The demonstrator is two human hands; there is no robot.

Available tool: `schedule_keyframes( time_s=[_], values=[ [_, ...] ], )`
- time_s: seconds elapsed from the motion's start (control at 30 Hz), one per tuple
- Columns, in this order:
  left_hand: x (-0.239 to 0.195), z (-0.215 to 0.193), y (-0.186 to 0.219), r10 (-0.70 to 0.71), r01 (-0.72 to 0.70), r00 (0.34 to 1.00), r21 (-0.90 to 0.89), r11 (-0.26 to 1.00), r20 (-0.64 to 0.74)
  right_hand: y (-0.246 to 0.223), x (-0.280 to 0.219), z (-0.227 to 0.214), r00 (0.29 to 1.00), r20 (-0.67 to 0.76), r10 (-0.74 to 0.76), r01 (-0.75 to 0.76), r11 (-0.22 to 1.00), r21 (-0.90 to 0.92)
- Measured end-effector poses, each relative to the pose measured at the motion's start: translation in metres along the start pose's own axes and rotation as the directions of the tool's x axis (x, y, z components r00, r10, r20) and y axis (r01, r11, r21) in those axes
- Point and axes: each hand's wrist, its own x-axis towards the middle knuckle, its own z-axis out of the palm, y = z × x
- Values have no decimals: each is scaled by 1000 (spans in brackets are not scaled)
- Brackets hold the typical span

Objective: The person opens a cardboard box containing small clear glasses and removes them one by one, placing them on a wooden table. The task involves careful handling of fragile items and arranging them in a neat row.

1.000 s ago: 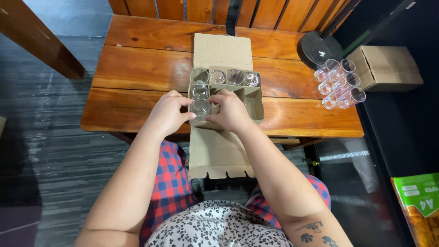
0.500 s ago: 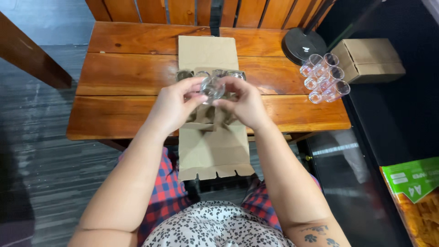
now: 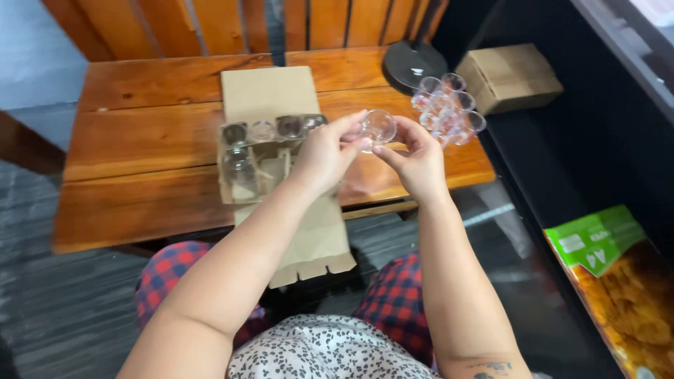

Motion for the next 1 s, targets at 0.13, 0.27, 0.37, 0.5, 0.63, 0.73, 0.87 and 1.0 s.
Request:
schedule_keyframes(
  time_s=[0.13,0.27,0.37,0.5,0.63,0.73,0.87,1.0],
  values=[
    [15,50,12,49,-46,998,-55,997,45,3,-11,-42,994,-105,-8,6,1000,-22],
    [30,96,23,-5,13,986,-45,999,167,27,-19,-84,971,-237,11,-23,999,-47],
    [42,144,9,-41,36,979,28,999,202,48,-23,-111,953,-304,8,-26,998,-54],
    [51,191,1,-89,59,974,146,988,209,66,-29,-135,925,-378,39,-63,997,-50],
    [50,230,-7,-110,67,975,214,975,194,97,-30,-161,912,-407,38,-75,994,-74],
    [51,254,-14,-166,144,967,125,982,195,111,-26,-170,871,-482,94,-131,990,-44],
    [53,272,-16,-197,170,948,125,977,251,139,-18,-186,835,-538,116,-163,986,-39],
    [50,268,7,-258,238,909,99,966,327,146,-13,-189,808,-572,138,-177,984,-13]
  ],
)
